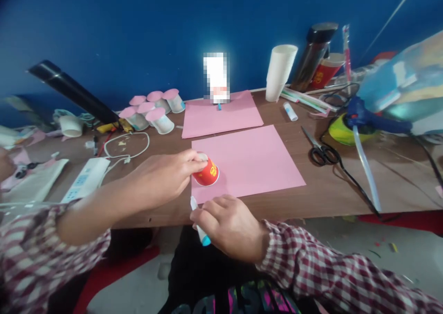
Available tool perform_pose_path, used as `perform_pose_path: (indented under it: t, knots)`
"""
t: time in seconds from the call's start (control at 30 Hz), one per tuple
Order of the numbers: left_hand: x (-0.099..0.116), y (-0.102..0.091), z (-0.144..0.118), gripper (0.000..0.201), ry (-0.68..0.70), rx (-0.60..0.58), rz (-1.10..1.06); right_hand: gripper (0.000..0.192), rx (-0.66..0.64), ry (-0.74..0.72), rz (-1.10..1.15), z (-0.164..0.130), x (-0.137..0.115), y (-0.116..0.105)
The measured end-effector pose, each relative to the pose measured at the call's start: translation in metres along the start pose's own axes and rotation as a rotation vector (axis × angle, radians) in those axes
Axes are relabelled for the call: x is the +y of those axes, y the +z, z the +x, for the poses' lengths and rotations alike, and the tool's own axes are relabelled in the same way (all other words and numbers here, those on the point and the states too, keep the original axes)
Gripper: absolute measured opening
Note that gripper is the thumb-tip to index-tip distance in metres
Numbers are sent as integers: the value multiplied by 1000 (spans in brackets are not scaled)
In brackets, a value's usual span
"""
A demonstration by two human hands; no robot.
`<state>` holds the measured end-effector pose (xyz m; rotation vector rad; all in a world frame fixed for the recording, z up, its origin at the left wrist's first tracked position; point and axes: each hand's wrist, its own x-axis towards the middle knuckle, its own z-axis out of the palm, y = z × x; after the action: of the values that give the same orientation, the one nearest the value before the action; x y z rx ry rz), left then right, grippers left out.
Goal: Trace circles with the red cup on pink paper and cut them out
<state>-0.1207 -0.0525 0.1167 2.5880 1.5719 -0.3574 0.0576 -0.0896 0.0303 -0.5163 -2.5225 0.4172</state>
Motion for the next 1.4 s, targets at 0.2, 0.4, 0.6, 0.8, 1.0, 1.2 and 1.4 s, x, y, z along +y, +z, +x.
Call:
perform_pose_path:
  t: [0.2,0.4,0.6,0.8,1.0,1.2,1.4]
  knots:
    - [-6,-19,9,32,75,-146,-75,21,-46,-43,-320,25,-6,30]
    - [-4,-21,13,30,53,-227,-92,23,-62,43,-374,39,-5,45]
    - [-6,-18,10,33,24,-249,-132,26,-100,109,-478,51,-8,55]
    - [-4,-17,7,36,-6,-229,-160,24,-130,186,-503,58,-13,58]
    - [3,-25,5,37,-3,-240,-123,22,-138,233,-507,64,-13,62]
    - [4,-27,4,37,32,-221,-83,21,-150,261,-499,67,-10,64]
    - [7,-28,4,33,21,-230,-74,22,-141,279,-457,69,-7,61]
